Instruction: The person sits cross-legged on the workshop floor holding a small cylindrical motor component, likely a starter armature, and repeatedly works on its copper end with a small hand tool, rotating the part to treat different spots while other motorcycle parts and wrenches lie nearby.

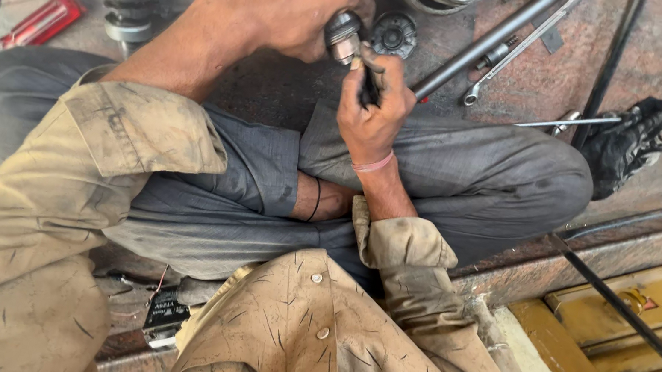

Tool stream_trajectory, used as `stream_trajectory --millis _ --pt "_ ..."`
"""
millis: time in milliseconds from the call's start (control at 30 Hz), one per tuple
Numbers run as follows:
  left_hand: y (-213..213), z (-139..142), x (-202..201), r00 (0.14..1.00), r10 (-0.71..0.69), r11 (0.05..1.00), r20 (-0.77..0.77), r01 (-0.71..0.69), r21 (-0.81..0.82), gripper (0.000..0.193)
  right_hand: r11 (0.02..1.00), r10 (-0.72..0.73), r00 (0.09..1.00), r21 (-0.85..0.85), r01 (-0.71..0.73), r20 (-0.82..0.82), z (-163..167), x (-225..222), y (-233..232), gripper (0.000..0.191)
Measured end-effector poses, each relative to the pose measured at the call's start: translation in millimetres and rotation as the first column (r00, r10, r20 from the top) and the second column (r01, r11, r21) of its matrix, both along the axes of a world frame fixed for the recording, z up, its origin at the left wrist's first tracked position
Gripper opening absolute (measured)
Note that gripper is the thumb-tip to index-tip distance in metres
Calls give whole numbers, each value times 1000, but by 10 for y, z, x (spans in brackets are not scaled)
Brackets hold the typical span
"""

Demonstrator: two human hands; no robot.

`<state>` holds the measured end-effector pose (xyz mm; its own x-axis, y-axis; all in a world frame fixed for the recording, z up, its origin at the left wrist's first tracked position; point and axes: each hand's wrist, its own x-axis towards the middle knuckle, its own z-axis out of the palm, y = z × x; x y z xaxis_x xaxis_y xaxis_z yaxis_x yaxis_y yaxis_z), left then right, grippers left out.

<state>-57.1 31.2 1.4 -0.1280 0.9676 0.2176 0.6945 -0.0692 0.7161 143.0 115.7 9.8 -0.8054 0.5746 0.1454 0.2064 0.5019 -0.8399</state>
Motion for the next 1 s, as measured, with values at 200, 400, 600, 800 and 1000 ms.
stream_trajectory --millis 200,400,600,800,1000 --pt "-4 51 -18 1000 -10 1000 -3 10 14 26 999 36 994 35 -39 99 207 41 113 9" --pt "2 49 -64 999 -24 998 -23 25 51 25 983 99 985 142 -119 145 420 24 161 12" --pt "11 30 -30 997 17 1000 -72 -19 -21 29 997 77 957 -7 -78 279 400 32 205 8" --pt "-3 35 5 997 29 999 -76 -30 -12 30 937 102 992 -342 -70 76 234 37 261 7" --pt "16 71 11 998 19 998 -65 -23 -59 31 957 33 995 -289 -5 94 154 12 165 6"
